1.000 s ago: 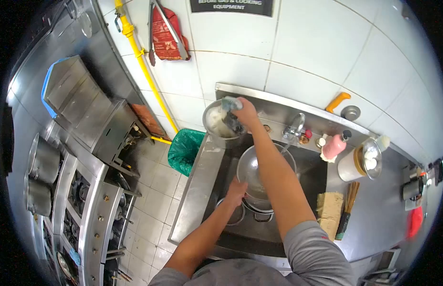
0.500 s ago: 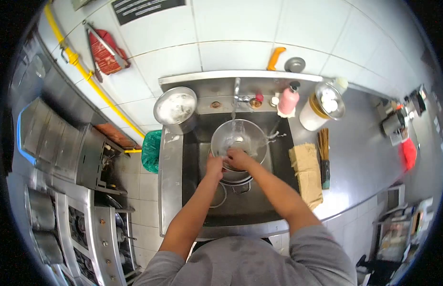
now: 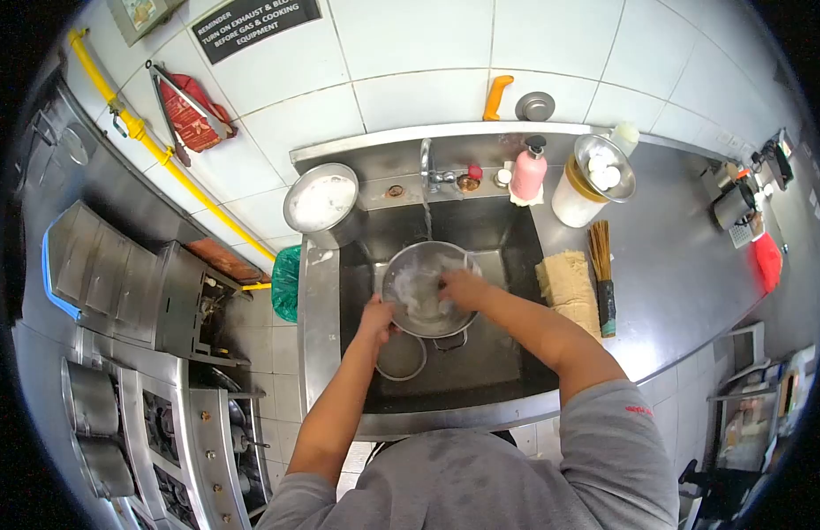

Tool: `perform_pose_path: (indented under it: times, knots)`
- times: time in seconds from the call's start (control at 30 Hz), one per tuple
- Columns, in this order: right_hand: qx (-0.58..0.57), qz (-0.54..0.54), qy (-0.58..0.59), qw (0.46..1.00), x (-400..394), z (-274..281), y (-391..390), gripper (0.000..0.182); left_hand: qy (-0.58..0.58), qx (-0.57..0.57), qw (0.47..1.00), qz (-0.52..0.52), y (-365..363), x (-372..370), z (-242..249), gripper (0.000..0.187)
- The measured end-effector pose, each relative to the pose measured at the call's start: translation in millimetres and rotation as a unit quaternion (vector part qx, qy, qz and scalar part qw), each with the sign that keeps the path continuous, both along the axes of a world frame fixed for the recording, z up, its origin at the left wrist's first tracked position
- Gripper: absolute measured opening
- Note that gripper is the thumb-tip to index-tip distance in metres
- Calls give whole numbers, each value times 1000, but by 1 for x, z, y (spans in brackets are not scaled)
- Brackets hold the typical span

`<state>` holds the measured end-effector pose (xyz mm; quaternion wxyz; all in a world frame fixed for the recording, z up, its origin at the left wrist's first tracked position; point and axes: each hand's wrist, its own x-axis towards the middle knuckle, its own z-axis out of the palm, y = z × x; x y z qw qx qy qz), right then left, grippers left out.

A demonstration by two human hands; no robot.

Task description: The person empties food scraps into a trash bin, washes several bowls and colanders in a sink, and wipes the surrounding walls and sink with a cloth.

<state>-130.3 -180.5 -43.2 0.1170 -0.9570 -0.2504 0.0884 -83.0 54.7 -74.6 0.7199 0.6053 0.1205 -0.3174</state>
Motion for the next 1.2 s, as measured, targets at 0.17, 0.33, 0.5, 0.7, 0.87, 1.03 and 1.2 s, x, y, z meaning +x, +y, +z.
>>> perform_pose_path:
  times: [0.17,0.33,0.5,0.7,0.87,1.03,1.2]
  knots:
    - [158,-127,-80,976,23,-29,42,48,-25,28,998,-57,-21,0,51,50]
    - [-10,-4,210,978,8,13,20,41,-26,-15,996,-81,23,36,39,50]
    - [-89,63,-283,953,30,76,1,39,-40,77,961,-264,8,47,76,50]
    - [99,26,-198,975,79,75,11,45,-160,144,939,-268,-11,48,89,59]
    - [82,-177,-194,961,103,61,3,31,-173,19,971,-162,-16,32,93,62]
    - [47,-34,-247,967,97,96,17,30,-178,63,973,-132,-19,25,74,71]
    - [49,-245,-112,962,99,84,-9,30,-174,64,982,-25,-13,-8,66,71]
